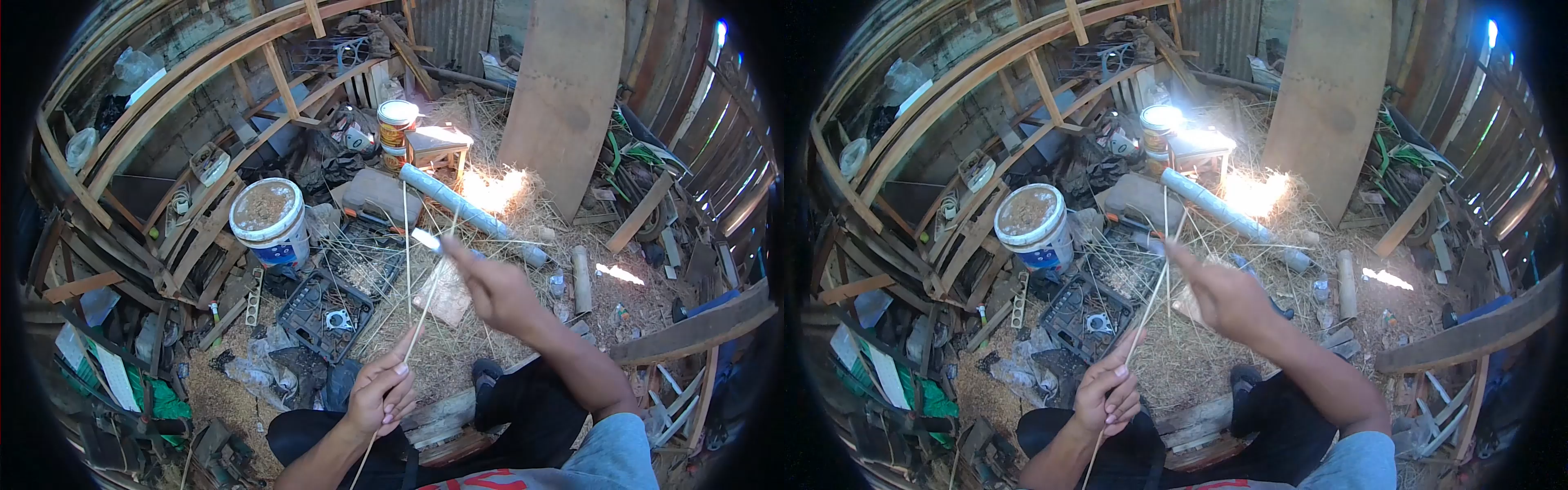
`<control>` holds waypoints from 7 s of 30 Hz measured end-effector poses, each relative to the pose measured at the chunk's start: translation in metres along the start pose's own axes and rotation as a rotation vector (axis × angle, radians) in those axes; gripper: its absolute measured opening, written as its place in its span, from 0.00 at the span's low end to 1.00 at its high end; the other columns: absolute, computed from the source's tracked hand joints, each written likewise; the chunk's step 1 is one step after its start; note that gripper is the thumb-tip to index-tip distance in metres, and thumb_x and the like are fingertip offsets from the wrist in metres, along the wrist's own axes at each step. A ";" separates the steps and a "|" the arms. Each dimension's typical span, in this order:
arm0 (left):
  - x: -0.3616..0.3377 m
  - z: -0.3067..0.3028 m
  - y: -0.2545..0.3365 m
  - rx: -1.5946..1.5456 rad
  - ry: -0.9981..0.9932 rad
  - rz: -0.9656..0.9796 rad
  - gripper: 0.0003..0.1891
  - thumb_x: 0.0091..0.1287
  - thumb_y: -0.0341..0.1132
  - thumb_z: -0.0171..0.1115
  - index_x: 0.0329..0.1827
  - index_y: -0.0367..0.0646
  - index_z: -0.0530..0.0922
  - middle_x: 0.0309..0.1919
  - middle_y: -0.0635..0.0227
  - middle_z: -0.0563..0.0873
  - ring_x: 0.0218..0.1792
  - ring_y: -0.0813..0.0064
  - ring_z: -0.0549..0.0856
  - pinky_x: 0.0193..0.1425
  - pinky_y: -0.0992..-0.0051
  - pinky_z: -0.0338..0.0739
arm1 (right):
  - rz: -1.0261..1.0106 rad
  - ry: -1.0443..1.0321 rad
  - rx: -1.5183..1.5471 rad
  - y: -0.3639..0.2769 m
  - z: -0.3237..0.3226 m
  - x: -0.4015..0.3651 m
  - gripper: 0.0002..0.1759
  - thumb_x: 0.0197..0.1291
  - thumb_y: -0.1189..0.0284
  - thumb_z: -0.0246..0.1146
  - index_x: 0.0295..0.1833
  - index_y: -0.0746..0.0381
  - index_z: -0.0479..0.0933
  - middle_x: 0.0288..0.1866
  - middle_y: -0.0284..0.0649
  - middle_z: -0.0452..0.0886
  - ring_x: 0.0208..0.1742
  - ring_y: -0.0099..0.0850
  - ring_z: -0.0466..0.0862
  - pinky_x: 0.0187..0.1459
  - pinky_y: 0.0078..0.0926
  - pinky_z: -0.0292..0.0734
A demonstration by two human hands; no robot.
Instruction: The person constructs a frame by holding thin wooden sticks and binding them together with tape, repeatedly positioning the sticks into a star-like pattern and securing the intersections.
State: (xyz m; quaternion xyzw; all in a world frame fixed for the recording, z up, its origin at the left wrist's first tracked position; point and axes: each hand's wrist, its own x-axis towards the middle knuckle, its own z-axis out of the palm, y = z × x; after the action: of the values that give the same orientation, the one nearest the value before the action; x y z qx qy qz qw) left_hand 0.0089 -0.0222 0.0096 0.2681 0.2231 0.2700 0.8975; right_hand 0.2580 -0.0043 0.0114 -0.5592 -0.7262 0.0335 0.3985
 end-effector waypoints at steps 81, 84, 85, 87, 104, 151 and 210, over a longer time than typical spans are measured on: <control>0.005 -0.004 -0.001 -0.118 0.004 -0.037 0.31 0.73 0.30 0.43 0.80 0.47 0.52 0.10 0.76 0.59 0.07 0.84 0.59 0.11 0.82 0.55 | 0.119 -0.172 -0.037 0.015 0.001 -0.003 0.31 0.66 0.72 0.56 0.75 0.47 0.64 0.32 0.52 0.82 0.32 0.49 0.84 0.33 0.46 0.78; 0.005 -0.003 -0.005 -0.073 -0.020 -0.096 0.30 0.73 0.30 0.43 0.80 0.46 0.53 0.10 0.76 0.60 0.07 0.84 0.59 0.11 0.83 0.55 | 0.336 -0.013 -0.001 0.068 -0.001 0.012 0.25 0.69 0.74 0.53 0.71 0.59 0.69 0.23 0.47 0.74 0.22 0.35 0.75 0.30 0.33 0.72; 0.004 -0.001 -0.006 -0.054 -0.033 -0.095 0.30 0.73 0.31 0.44 0.80 0.45 0.54 0.10 0.76 0.60 0.07 0.84 0.59 0.11 0.82 0.55 | 0.422 0.002 -0.068 0.097 -0.002 0.012 0.25 0.71 0.73 0.52 0.72 0.59 0.67 0.22 0.44 0.73 0.22 0.30 0.73 0.30 0.30 0.71; 0.002 0.003 -0.005 -0.007 -0.064 -0.088 0.30 0.74 0.31 0.44 0.79 0.44 0.54 0.10 0.75 0.60 0.07 0.84 0.59 0.12 0.82 0.55 | 0.426 0.123 -0.012 0.121 -0.010 0.011 0.22 0.72 0.71 0.51 0.69 0.61 0.71 0.32 0.51 0.80 0.31 0.39 0.81 0.36 0.36 0.75; 0.001 -0.004 0.001 0.000 0.105 0.089 0.27 0.75 0.31 0.43 0.77 0.41 0.58 0.11 0.76 0.62 0.08 0.84 0.58 0.12 0.83 0.55 | -0.112 -0.363 0.053 -0.035 0.019 -0.033 0.32 0.63 0.72 0.58 0.74 0.48 0.65 0.27 0.42 0.77 0.26 0.44 0.81 0.29 0.40 0.77; 0.012 -0.013 0.008 -0.030 0.151 0.165 0.27 0.76 0.30 0.38 0.78 0.45 0.57 0.13 0.75 0.63 0.09 0.84 0.59 0.12 0.83 0.56 | -0.060 -0.378 0.261 -0.038 0.021 -0.030 0.31 0.67 0.77 0.55 0.76 0.55 0.62 0.30 0.45 0.79 0.31 0.43 0.83 0.34 0.36 0.78; 0.104 -0.083 0.090 0.374 0.397 0.585 0.12 0.77 0.39 0.53 0.51 0.43 0.80 0.25 0.77 0.79 0.27 0.84 0.78 0.34 0.80 0.72 | 0.118 0.054 0.242 0.036 0.080 0.020 0.31 0.54 0.66 0.76 0.59 0.66 0.70 0.40 0.38 0.82 0.37 0.25 0.77 0.40 0.28 0.74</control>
State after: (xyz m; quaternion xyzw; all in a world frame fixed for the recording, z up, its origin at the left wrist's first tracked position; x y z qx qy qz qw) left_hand 0.0093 0.1339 -0.0254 0.4217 0.3516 0.5156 0.6578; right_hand 0.2363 0.0574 -0.0501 -0.5496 -0.6718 0.1291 0.4796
